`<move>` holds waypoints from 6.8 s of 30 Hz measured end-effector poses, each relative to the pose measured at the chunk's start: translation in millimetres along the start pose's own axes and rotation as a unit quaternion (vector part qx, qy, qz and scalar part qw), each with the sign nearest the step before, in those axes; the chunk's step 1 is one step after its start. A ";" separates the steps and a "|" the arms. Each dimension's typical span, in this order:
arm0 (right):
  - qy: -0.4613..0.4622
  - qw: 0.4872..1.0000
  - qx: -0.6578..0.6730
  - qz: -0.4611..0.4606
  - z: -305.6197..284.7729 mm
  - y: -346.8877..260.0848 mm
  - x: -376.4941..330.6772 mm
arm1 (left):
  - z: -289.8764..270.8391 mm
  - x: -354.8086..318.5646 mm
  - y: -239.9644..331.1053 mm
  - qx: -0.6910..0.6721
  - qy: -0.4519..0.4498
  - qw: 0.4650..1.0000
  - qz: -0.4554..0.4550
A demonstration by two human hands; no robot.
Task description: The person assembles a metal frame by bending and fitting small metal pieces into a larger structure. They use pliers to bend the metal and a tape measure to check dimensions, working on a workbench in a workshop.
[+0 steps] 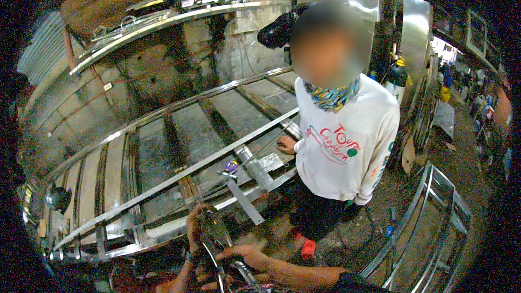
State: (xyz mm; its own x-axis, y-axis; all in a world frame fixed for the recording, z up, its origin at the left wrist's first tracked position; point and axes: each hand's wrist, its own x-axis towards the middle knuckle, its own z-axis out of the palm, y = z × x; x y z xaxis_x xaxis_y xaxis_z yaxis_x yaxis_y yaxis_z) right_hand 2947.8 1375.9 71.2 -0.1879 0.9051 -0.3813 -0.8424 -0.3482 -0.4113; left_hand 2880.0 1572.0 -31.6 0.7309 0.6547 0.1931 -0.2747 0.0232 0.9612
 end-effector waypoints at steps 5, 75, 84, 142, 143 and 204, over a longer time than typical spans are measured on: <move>-0.090 0.992 0.079 -0.037 -124.7 24.3 36.3 | 21.7 20.2 -2.5 0.015 -0.004 1.000 0.023; 0.526 0.496 -0.142 -0.677 47.0 -293.7 124.4 | -73.9 237.2 -179.8 -0.155 -0.316 0.934 -0.056; 0.631 0.509 -0.184 -0.555 8.6 -256.8 143.8 | -71.3 226.9 -219.9 -0.166 -0.255 0.952 -0.037; 0.433 0.739 -0.239 -0.457 -84.9 -76.7 -88.4 | 3.9 112.7 22.9 -0.003 -0.006 0.989 0.148; 0.453 0.686 -0.344 -0.454 -82.9 -74.4 -104.2 | 5.7 112.4 25.4 0.014 -0.013 0.987 0.160; 0.106 0.888 -0.389 -0.222 -93.5 -122.4 -96.7 | 102.4 54.3 92.7 -0.309 0.074 0.943 0.096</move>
State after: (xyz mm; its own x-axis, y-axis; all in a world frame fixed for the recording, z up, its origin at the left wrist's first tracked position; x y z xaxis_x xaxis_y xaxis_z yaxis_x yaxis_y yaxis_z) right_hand 3116.3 1308.2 81.0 0.2440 0.9578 -0.1522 -0.1905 -0.1065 -0.9759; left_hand 2958.2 1532.3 88.1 0.5478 0.7889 0.2786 -0.7386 0.2996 0.6039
